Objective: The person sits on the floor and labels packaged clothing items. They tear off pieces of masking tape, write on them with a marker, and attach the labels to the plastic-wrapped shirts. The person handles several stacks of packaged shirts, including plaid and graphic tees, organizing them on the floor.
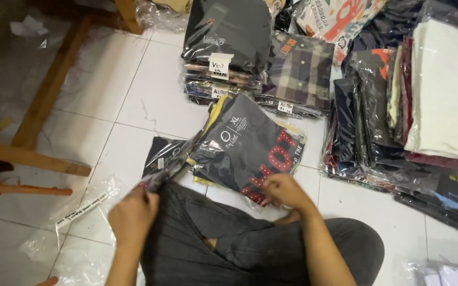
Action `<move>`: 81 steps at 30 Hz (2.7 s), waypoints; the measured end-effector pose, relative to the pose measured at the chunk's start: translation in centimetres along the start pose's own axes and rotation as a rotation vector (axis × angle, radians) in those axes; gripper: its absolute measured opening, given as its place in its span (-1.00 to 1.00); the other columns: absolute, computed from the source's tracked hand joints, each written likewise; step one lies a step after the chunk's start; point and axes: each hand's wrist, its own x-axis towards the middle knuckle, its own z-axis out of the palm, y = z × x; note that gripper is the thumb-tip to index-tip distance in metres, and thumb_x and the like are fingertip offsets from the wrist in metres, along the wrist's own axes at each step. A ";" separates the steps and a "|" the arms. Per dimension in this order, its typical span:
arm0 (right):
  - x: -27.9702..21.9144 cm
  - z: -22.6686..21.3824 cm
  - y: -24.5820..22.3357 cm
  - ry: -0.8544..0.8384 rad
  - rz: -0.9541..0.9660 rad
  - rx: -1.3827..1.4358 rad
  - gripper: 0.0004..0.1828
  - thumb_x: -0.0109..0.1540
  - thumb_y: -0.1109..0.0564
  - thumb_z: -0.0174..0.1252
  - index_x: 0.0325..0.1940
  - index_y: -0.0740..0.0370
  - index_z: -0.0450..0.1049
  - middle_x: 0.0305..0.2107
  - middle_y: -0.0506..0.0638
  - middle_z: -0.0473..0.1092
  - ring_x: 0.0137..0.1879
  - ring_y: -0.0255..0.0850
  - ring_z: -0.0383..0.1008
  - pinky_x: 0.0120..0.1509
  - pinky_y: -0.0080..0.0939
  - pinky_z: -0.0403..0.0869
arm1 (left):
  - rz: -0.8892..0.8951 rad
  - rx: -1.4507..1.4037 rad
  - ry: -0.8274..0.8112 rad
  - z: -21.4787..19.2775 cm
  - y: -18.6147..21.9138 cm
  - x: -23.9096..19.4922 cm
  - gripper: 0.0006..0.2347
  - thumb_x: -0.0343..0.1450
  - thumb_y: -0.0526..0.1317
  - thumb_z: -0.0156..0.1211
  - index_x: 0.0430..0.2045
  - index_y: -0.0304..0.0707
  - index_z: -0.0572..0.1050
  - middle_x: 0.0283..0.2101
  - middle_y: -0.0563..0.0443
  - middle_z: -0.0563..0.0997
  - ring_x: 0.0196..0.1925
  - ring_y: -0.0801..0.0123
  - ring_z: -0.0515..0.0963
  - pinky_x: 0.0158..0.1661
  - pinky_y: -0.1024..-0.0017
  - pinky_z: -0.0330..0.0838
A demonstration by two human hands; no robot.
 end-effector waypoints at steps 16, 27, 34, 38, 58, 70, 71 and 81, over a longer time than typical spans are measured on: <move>-1.5 12.9 -0.7 -0.434 0.118 0.485 -0.28 0.04 0.01 0.02 0.22 0.26 -0.01 -0.14 0.16 0.28 -0.15 -0.17 0.35 -0.23 -0.27 0.38 | 0.530 -0.335 -0.467 4.0 5.4 -15.4 -0.82 0.14 -0.15 0.01 -0.77 -0.29 0.41 -0.68 -0.21 0.48 -0.70 -0.08 0.46 -0.60 0.16 0.36; 1.1 14.3 4.2 -0.422 -0.281 0.375 -0.51 0.01 0.28 -0.01 0.05 0.20 0.31 -0.12 0.10 0.35 -0.05 -0.22 0.28 -0.01 -0.16 0.35 | -0.285 -0.283 -0.169 -0.6 -3.9 -3.7 -0.47 0.25 0.06 -0.04 -0.06 -0.44 0.24 -0.12 -0.34 0.35 -0.22 -0.23 0.47 -0.24 -0.02 0.36; -0.5 12.9 1.9 -0.517 -0.199 0.406 -0.58 0.04 0.25 -0.03 -0.01 0.31 0.35 -0.09 0.09 0.32 0.02 -0.18 0.24 0.14 -0.11 0.22 | -0.333 -0.841 -0.377 3.1 -8.7 -4.2 -0.71 0.13 -0.21 0.26 -0.38 -0.38 0.47 -0.58 -0.19 0.48 -0.55 0.18 0.46 -0.56 0.39 0.30; 0.8 13.4 4.7 -0.509 -0.013 0.562 -0.57 -0.02 0.26 0.01 -0.05 0.32 0.38 -0.18 0.12 0.37 -0.07 -0.12 0.32 0.05 -0.11 0.28 | -0.408 -1.154 -0.652 0.7 -9.5 -5.4 -0.80 0.11 -0.30 0.29 -0.63 -0.50 0.41 -0.82 0.03 0.22 -0.86 0.50 0.17 -0.84 0.67 -0.06; 1.1 -4.4 -5.6 0.288 -0.564 0.004 -0.42 0.00 0.18 0.21 0.08 0.26 0.23 -0.28 0.07 0.36 -0.14 -0.17 0.33 -0.01 -0.22 0.31 | 0.071 -1.574 -0.714 3.7 6.8 0.4 -0.80 0.26 -0.19 0.15 -0.67 -0.39 0.39 -0.97 0.12 0.13 -0.97 0.58 0.09 -0.88 0.70 -0.05; 6.0 -4.7 3.5 0.617 -0.439 -0.708 -0.47 0.13 -0.16 0.00 0.18 -0.11 0.20 0.08 0.17 0.16 0.19 0.24 0.07 0.20 0.17 0.07 | -0.175 -1.352 -0.502 10.8 11.6 0.0 -0.83 0.23 -0.19 0.11 -0.69 -0.32 0.50 -0.75 -0.09 0.50 -0.86 0.49 0.36 -0.84 0.65 0.18; 6.0 -4.6 3.3 0.642 -0.434 -0.719 -0.47 0.12 -0.17 0.02 0.16 -0.13 0.22 0.08 0.14 0.17 0.19 0.22 0.08 0.20 0.16 0.08 | -0.226 -1.348 -0.448 11.2 11.3 -0.3 -0.81 0.23 -0.18 0.15 -0.57 -0.40 0.45 -0.67 -0.15 0.50 -0.76 0.43 0.40 -0.77 0.59 0.26; 6.4 -2.7 1.1 0.646 -0.464 -0.702 -0.50 0.10 -0.15 0.03 0.14 -0.22 0.23 0.16 0.00 0.07 0.31 0.11 -0.17 0.22 0.32 -0.14 | -0.349 -1.496 -0.505 8.1 10.6 -1.0 -0.65 0.27 -0.19 0.13 -0.32 -0.66 0.31 -0.46 -0.32 0.52 -0.85 0.47 0.30 -0.86 0.61 0.16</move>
